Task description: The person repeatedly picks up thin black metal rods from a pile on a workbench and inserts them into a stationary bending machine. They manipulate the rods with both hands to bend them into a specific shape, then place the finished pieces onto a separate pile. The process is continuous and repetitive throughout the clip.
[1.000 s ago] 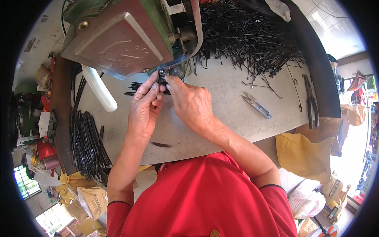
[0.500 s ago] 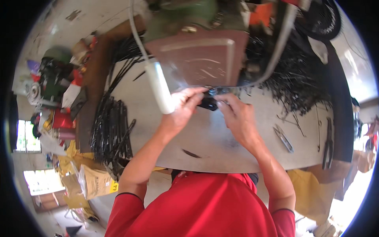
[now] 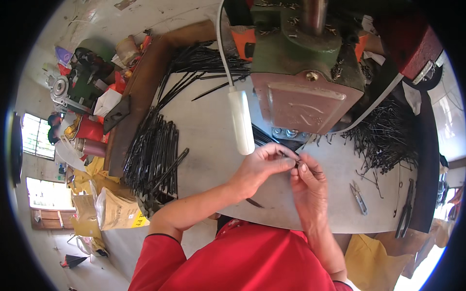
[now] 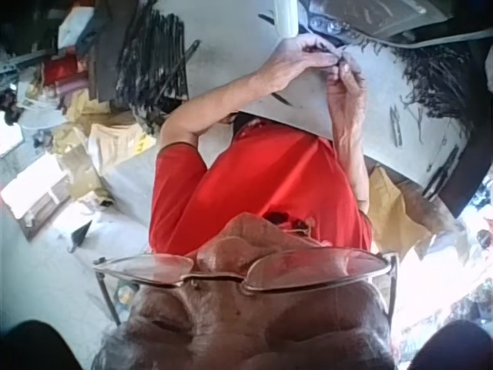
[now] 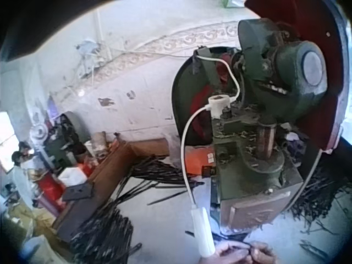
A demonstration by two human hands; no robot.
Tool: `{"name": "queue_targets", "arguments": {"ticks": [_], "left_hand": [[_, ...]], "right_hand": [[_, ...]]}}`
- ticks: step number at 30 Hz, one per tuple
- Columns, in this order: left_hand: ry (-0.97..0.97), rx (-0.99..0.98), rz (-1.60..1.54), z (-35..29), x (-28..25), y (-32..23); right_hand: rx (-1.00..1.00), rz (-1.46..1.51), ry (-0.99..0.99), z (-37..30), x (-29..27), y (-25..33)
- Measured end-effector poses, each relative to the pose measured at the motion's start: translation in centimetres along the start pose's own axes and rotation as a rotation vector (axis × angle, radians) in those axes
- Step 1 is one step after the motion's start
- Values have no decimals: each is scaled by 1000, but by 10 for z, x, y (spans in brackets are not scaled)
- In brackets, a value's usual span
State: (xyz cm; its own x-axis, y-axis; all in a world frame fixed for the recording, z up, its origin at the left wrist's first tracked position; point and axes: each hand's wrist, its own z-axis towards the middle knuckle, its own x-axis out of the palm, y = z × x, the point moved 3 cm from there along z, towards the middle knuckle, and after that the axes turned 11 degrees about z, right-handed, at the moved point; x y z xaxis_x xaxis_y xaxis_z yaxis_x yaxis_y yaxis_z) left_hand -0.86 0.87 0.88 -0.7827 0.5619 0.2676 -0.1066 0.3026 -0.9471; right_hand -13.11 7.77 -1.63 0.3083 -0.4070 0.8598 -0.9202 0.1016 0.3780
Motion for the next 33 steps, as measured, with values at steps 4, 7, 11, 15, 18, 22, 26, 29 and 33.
{"name": "queue_targets", "arguments": {"ticks": [4,7,11,15,18,22,26,29,33], "left_hand": [[-176,163,698,21,-37,-21],[-634,450,1239,65,-117,-36],[-830,478,1614,91,-162,-44],[-725,414,1633,90,-162,-35],[-669,576,1641,80,-159,-29],[-592,664,1715,61,-131,-38],[-347,-31,764,30,-67,-38],[-182,-165,202,11,-24,-27],[-243,-133,-62,9,-6,-5]], "right_hand": [[-150,-264,-85,-6,-19,22],[-283,-815,-49,-21,4,46],[-596,-1866,333,-44,39,48],[-485,-2264,690,-63,56,43],[-459,-2025,859,-56,38,36],[-547,-1677,610,-23,2,24],[129,-1135,-14,5,27,41],[18,-851,45,16,26,33],[-8,-750,70,27,34,23]]}}
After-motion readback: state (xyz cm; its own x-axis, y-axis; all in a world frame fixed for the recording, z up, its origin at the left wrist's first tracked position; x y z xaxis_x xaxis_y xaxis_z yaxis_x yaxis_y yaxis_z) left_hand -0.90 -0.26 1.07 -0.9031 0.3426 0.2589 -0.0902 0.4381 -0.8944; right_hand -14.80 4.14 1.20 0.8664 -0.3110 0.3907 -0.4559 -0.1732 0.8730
